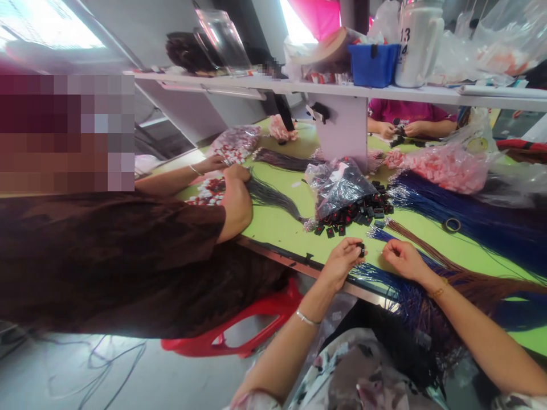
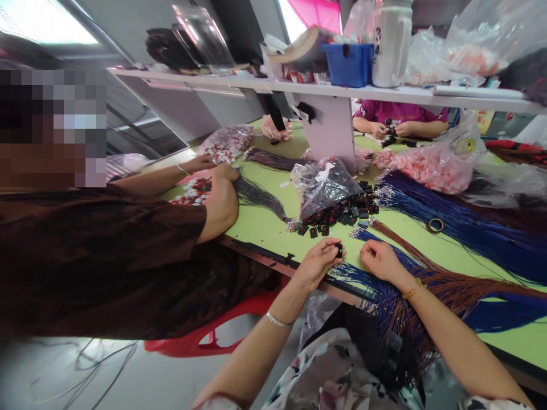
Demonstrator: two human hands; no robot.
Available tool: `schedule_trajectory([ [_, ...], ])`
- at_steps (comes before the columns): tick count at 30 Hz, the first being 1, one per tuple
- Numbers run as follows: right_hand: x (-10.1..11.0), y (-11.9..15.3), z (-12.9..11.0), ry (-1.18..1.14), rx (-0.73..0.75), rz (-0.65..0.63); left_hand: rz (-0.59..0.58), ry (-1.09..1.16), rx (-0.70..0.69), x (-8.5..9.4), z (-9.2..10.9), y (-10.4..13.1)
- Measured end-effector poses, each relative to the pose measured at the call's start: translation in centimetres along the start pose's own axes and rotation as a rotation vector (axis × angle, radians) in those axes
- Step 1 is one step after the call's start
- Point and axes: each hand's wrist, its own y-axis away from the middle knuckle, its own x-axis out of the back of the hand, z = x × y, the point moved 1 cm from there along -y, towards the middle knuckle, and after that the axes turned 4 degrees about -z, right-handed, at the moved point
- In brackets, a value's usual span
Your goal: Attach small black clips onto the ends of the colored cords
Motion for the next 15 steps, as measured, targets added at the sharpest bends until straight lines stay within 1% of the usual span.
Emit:
schedule_trajectory([
  [2, 0.0, 0.1, -0.1, 0.022, 0.011, 0.012, -0.048, 0.193, 0.098, -1.4, -0.5, -0.1],
  [5, 0.0, 0.3, -0.3, 0.046, 0.018, 0.028, -0.071, 0.328, 0.149, -2.2, -0.8, -0.4],
  [8, -0.1, 0.4, -0.5, 0.055, 0.021, 0.032, -0.07, 0.355, 0.156, -2.3, -0.9, -0.5],
  [15, -0.2, 0.5, -0.7, 0.072, 0.024, 0.031, -0.064, 0.317, 0.168, -2.6, -0.8, -0.5],
])
